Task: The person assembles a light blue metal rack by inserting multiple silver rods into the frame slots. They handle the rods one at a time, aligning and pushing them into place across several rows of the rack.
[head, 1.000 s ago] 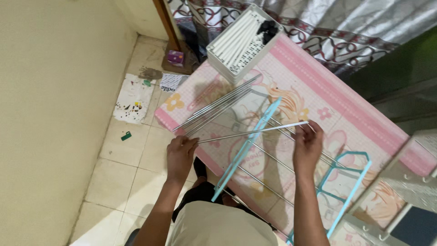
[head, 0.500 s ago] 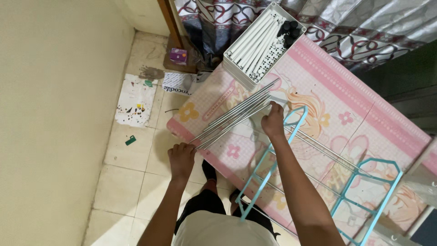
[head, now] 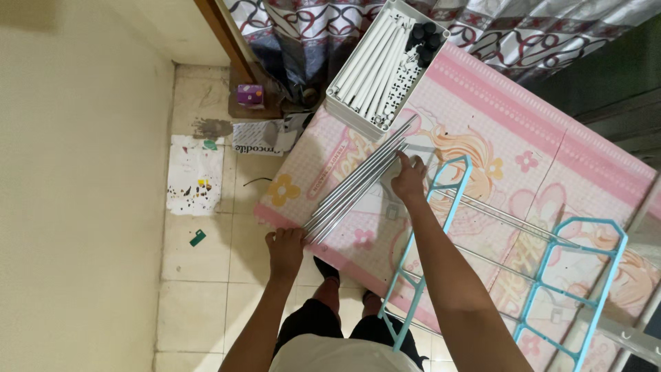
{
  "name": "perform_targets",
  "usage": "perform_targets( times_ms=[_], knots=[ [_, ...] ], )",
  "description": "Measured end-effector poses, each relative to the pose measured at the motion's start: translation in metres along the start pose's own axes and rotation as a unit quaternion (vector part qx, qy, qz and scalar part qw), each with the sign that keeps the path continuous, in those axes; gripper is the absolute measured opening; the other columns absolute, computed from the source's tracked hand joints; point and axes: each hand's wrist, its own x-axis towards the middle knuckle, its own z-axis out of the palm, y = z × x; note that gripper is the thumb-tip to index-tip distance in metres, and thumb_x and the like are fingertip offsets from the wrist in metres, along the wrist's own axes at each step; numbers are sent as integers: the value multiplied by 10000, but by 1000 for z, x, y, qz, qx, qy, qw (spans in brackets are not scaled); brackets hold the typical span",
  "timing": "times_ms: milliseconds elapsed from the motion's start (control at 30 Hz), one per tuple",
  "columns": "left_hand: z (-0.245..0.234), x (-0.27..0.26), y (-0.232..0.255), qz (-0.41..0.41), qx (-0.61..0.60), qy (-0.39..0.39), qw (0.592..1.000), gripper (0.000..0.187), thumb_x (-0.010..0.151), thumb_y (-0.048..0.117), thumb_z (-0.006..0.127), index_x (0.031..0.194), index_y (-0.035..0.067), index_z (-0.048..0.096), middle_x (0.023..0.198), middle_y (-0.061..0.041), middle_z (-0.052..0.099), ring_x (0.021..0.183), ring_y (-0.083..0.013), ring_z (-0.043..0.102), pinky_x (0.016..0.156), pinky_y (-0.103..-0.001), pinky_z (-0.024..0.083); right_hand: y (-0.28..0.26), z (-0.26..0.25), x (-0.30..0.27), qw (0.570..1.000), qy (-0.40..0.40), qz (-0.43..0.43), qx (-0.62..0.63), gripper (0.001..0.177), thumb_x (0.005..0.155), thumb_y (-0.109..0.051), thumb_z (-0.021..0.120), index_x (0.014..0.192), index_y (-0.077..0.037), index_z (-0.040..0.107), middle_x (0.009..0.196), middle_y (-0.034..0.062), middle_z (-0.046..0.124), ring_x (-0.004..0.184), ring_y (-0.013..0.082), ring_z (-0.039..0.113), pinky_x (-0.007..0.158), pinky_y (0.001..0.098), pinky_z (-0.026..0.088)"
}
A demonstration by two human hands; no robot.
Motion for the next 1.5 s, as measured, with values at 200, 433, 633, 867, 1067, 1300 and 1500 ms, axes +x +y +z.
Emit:
perform_targets(
  times_ms=[200,433,633,867,1067,1300,1500],
  knots=[
    [4,1,0,4,3,-4,1000,123,858,287,721,934,202,674,880,24,660,921,-237,575,876,-484,382,-11,2,-2,997,-41,22,-61,916,729,-21,602,1582,-246,355,1495,306,444,1529,446,186,1236,615,76],
    [-7,12,8,16,29,-4,999,91,890,276,694,929,197,672,865,7,654,921,-245,577,867,-485,380,-40,-47,-19,993,-91,51,52,934,814,-65,611,1650,-219,223,1543,370,223,1456,496,326,1154,540,379],
    [-40,23,42,5,-75,28,997,100,922,236,670,995,171,689,914,-13,678,953,-251,587,911,-490,369,-86,-125,-78,984,5,-66,168,605,925,-84,672,1497,-142,483,1630,293,233,1299,433,550,986,432,552],
    [-77,37,125,45,-202,33,978,101,957,203,668,1039,152,696,950,-13,699,961,-243,612,924,-480,370,-65,-190,-143,914,12,-27,405,296,1074,-44,535,1351,-31,637,1127,141,761,1069,175,751,952,301,594],
    [-93,47,208,91,-262,32,960,150,967,176,646,1102,139,699,995,-29,705,991,-254,620,984,-486,370,0,-214,-159,906,90,-30,412,247,1051,-41,548,1256,12,674,1091,95,720,930,143,719,828,298,629],
    [-91,54,269,111,-294,19,949,371,966,211,660,1320,112,607,1250,-106,653,1180,-322,581,1043,-506,356,50,-223,-171,936,90,-33,339,235,1015,-52,593,1225,-31,697,1126,91,751,975,159,726,812,307,610],
    [-68,72,286,111,-253,14,961,530,923,215,663,1422,111,522,1363,-123,602,1254,-328,557,1064,-530,341,62,-228,-178,963,107,-113,221,263,969,-57,625,1217,-62,710,1175,139,731,1077,289,700,908,374,567]
  ],
)
